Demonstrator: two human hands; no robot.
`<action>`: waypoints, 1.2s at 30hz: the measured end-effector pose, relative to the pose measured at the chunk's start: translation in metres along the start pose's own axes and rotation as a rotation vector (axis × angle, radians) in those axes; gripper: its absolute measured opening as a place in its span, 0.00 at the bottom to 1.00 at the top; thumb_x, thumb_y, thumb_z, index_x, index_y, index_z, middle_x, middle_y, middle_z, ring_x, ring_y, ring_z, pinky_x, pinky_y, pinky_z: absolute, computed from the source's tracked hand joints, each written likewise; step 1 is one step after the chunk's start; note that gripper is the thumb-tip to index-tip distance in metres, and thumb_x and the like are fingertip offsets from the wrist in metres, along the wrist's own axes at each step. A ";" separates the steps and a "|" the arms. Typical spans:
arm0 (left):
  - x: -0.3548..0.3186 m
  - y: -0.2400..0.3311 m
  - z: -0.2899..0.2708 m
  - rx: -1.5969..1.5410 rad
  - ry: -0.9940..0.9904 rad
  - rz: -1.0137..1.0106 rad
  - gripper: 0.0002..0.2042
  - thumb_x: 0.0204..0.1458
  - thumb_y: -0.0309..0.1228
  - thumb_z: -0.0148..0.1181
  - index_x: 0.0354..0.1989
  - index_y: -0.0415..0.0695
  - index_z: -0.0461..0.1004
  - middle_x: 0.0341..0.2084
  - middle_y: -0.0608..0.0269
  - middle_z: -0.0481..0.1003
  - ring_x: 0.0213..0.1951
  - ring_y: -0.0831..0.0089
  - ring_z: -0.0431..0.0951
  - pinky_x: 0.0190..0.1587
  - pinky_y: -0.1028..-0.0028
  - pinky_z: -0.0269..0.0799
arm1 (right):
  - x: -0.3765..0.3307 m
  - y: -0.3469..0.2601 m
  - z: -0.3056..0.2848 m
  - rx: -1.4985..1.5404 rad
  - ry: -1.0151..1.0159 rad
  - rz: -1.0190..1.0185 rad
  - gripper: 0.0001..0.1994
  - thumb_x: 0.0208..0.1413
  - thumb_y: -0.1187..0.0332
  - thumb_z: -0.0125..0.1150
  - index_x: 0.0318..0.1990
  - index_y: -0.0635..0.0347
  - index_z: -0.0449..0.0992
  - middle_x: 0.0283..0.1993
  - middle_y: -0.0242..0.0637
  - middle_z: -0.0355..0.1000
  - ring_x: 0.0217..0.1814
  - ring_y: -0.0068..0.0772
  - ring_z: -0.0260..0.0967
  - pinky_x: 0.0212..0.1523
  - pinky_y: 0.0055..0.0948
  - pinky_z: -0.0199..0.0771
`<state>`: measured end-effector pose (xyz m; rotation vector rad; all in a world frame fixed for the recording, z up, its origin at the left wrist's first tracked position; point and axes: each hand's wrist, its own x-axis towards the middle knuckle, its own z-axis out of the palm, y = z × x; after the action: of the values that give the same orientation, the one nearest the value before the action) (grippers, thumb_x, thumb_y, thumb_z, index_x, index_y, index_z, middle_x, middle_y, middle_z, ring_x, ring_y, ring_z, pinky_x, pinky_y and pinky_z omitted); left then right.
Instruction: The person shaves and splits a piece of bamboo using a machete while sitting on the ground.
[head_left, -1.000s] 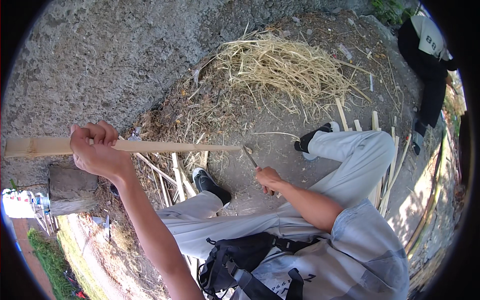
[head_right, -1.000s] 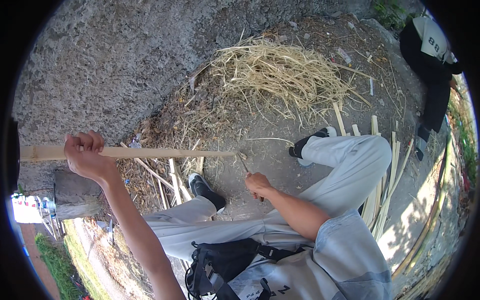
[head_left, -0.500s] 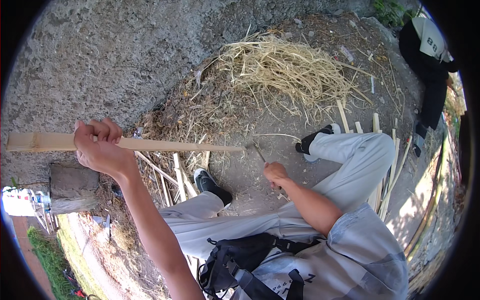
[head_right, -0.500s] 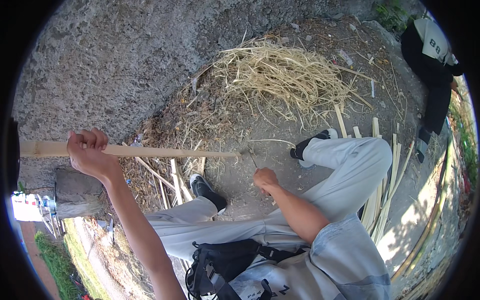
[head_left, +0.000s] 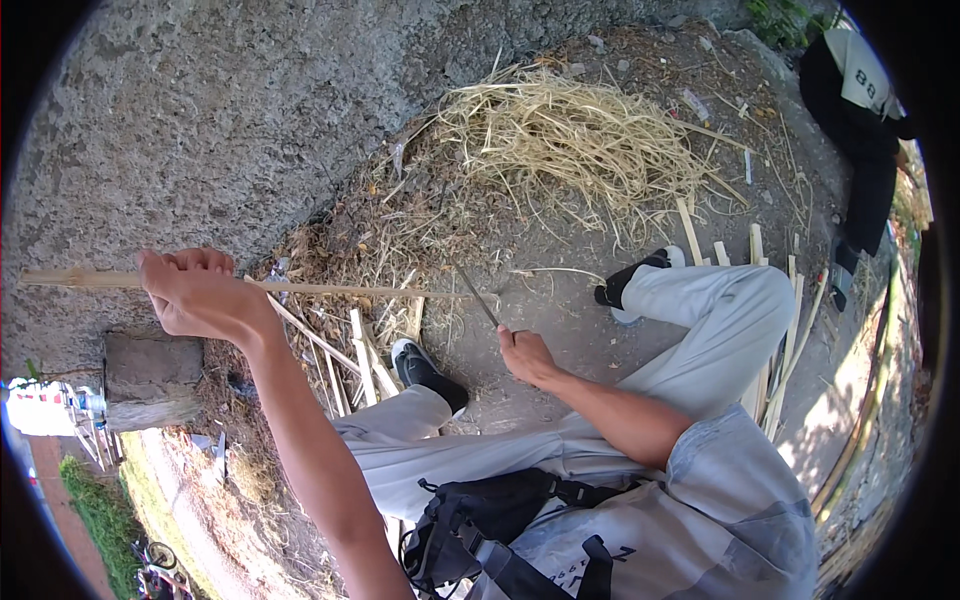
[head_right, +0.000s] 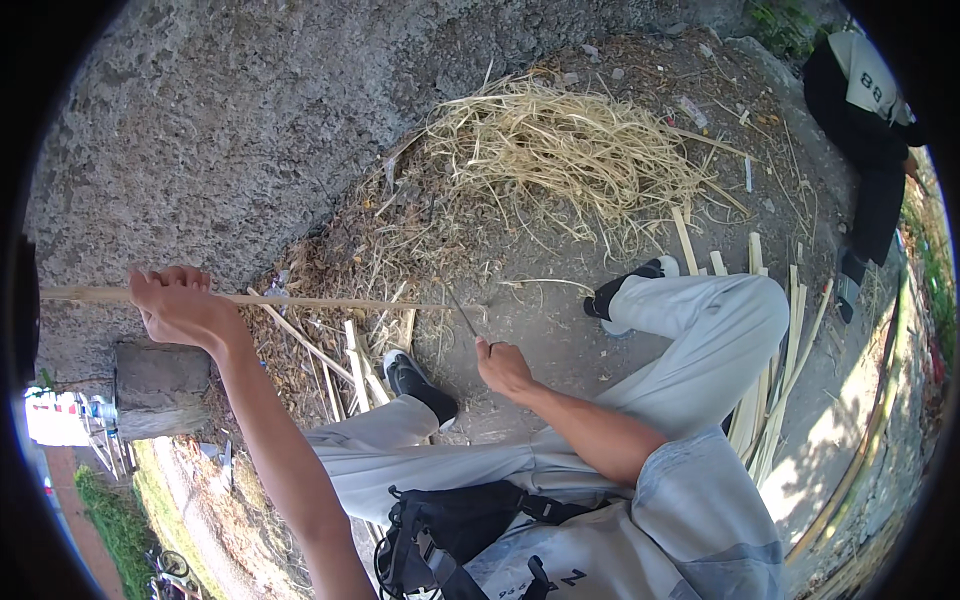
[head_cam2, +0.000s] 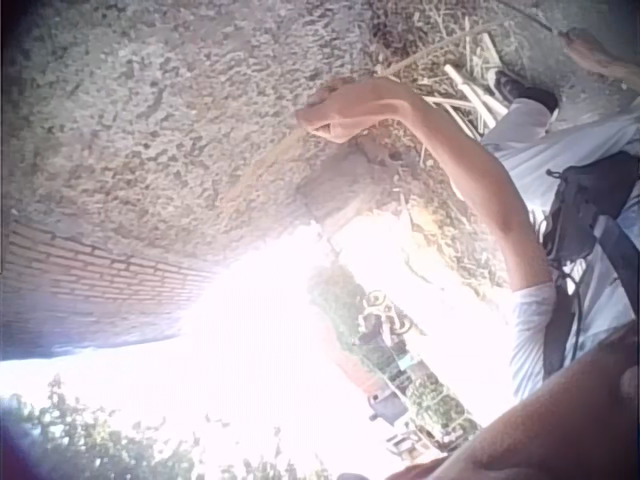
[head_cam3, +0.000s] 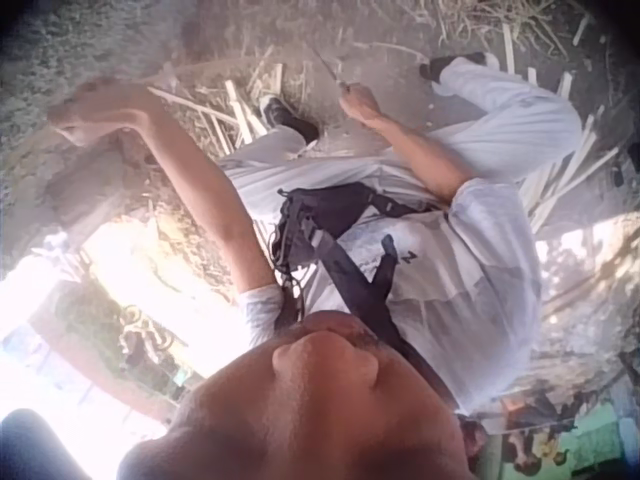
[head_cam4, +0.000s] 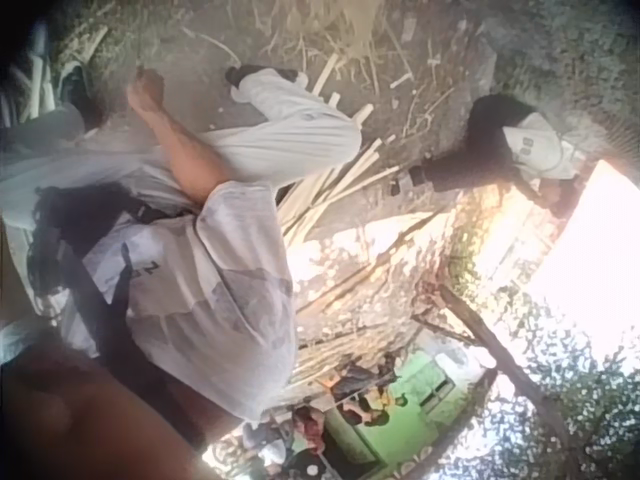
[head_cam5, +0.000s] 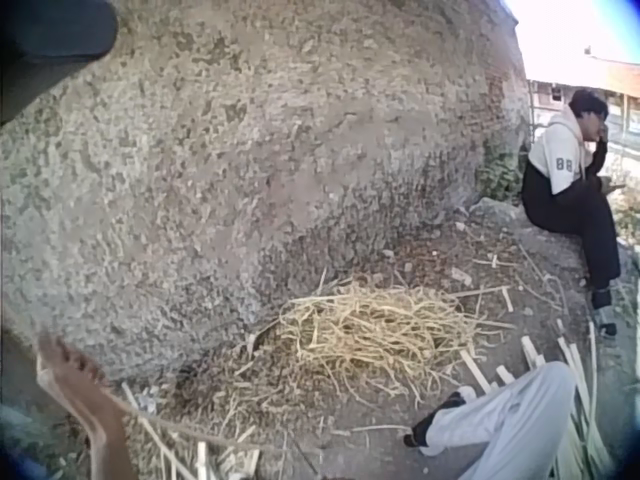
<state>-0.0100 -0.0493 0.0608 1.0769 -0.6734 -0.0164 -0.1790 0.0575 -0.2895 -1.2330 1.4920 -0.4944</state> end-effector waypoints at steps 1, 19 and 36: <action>0.003 -0.001 -0.003 -0.076 -0.023 -0.026 0.20 0.59 0.42 0.47 0.18 0.51 0.50 0.10 0.72 0.52 0.14 0.81 0.49 0.18 0.75 0.44 | 0.000 0.000 0.007 -0.041 0.035 -0.085 0.33 0.66 0.50 0.33 0.27 0.73 0.76 0.29 0.61 0.74 0.37 0.70 0.71 0.47 0.58 0.68; 0.017 -0.015 -0.018 0.036 0.054 0.097 0.22 0.61 0.45 0.48 0.18 0.51 0.49 0.11 0.71 0.50 0.14 0.79 0.50 0.18 0.73 0.45 | 0.041 0.073 -0.002 -0.352 -0.123 0.130 0.31 0.65 0.50 0.36 0.37 0.75 0.77 0.41 0.67 0.72 0.48 0.66 0.70 0.52 0.51 0.70; -0.002 0.004 -0.028 0.017 -0.079 0.016 0.26 0.59 0.57 0.42 0.19 0.52 0.48 0.12 0.71 0.49 0.15 0.78 0.52 0.19 0.74 0.46 | -0.002 -0.053 0.010 -0.036 0.023 -0.286 0.29 0.65 0.50 0.37 0.30 0.69 0.76 0.26 0.66 0.71 0.35 0.68 0.71 0.43 0.57 0.69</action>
<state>0.0017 -0.0244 0.0546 1.0912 -0.7543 -0.0399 -0.1472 0.0422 -0.2483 -1.4825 1.3546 -0.6749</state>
